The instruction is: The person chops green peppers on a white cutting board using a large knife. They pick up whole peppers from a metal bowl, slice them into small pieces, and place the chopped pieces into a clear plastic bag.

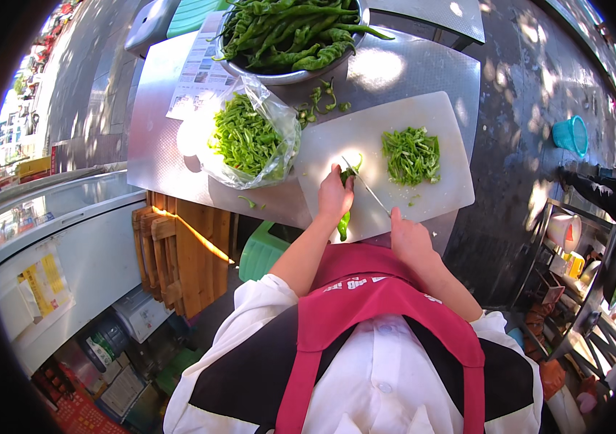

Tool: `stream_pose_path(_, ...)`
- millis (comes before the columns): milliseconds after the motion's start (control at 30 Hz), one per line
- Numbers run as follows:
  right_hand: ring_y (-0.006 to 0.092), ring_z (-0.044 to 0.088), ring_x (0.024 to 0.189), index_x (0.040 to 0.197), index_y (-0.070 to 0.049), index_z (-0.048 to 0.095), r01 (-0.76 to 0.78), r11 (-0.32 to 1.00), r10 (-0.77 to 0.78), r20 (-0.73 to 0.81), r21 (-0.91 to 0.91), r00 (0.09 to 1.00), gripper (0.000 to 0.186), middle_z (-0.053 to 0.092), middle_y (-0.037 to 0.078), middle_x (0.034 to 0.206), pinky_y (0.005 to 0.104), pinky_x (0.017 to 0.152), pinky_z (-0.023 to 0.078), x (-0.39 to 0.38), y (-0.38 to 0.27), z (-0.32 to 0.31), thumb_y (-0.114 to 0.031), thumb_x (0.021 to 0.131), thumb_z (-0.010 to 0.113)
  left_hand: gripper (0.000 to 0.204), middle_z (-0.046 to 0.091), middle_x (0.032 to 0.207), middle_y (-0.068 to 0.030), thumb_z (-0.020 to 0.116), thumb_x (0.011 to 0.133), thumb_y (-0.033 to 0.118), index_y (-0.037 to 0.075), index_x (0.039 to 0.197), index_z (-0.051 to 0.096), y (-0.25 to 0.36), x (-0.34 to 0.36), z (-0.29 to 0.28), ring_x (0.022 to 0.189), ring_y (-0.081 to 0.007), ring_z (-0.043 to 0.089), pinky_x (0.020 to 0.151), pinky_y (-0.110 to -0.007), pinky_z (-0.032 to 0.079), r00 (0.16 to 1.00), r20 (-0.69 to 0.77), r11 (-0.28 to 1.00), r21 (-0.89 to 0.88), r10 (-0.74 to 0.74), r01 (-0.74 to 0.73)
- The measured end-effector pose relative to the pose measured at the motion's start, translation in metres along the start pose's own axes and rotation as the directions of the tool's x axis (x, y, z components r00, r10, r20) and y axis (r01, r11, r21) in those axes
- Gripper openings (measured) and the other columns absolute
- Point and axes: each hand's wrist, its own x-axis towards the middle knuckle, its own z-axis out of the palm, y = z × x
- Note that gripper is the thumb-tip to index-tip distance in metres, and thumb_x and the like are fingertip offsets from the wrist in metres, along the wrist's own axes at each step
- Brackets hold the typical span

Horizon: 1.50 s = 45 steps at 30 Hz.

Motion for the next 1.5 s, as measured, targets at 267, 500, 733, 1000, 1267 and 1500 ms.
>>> stream_pose_path(267,0.0386,0.063,0.063,0.108,0.002,0.044,0.119,0.990,-0.091,-0.294,0.080,0.951,0.029,0.062,0.019,0.068,0.0488,0.057,0.050,0.054,-0.012,0.041,-0.005,0.081,0.049,0.029,0.061,0.082,-0.0228,0.058,0.084,0.016,0.004,0.105,0.042,-0.010,0.000,0.009,0.083,-0.0437,0.059,0.070,-0.052,0.046,0.999,-0.012,0.983,0.179,0.039,-0.037)
stream_pose_path(500,0.0389,0.062,0.061,0.109,-0.003,0.047,0.155,0.967,-0.045,-0.464,0.203,0.885,0.027,0.061,0.018,0.063,0.0498,0.057,0.050,0.056,-0.003,0.028,-0.013,0.085,0.051,0.035,0.061,0.091,-0.0216,0.063,0.082,0.023,0.008,0.105,0.041,0.001,-0.025,-0.003,0.083,-0.0425,0.060,0.066,-0.051,0.047,0.989,0.084,0.992,0.033,0.121,-0.125)
stream_pose_path(733,0.0442,0.061,0.068,0.108,0.000,0.046,-0.103,0.900,0.263,-0.339,0.425,0.903,0.027,0.062,0.025,0.069,0.0533,0.064,0.048,0.023,0.019,0.007,-0.016,0.087,0.050,0.042,0.064,0.082,-0.0213,0.063,0.084,0.032,0.008,0.113,0.043,0.013,0.037,-0.028,0.074,-0.0411,0.062,0.063,-0.048,0.049,0.994,-0.067,0.974,0.218,0.081,-0.065)
stream_pose_path(1000,0.0444,0.061,0.066,0.108,0.000,0.045,-0.078,0.922,0.205,-0.306,0.380,0.930,0.028,0.062,0.024,0.068,0.0542,0.062,0.047,0.000,0.023,0.031,-0.017,0.087,0.051,0.042,0.055,0.109,-0.0115,0.070,0.077,0.026,0.012,0.113,0.055,0.004,0.008,-0.023,0.090,-0.0326,0.060,0.073,-0.042,0.051,0.867,0.227,0.804,0.326,0.445,-0.498)
stream_pose_path(1267,0.0393,0.062,0.060,0.099,-0.003,0.043,-0.012,0.992,0.047,-0.276,0.125,0.960,0.018,0.062,0.019,0.066,0.0495,0.056,0.049,-0.014,0.024,0.009,-0.014,0.087,0.050,0.047,0.052,0.109,-0.0077,0.076,0.066,0.017,0.010,0.110,0.058,-0.013,-0.012,-0.022,0.101,-0.0266,0.049,0.083,-0.040,0.042,0.807,0.111,0.738,0.348,0.580,-0.579)
stream_pose_path(1500,0.0379,0.064,0.067,0.097,-0.003,0.043,0.077,0.993,-0.084,-0.072,-0.092,0.994,0.018,0.064,0.019,0.070,0.0475,0.059,0.050,-0.009,0.012,-0.042,-0.007,0.082,0.050,0.025,0.053,0.094,-0.0088,0.066,0.071,0.006,0.010,0.095,0.063,-0.027,-0.015,-0.006,0.086,-0.0256,0.053,0.069,-0.035,0.048,0.786,0.001,0.757,0.267,0.619,-0.596)
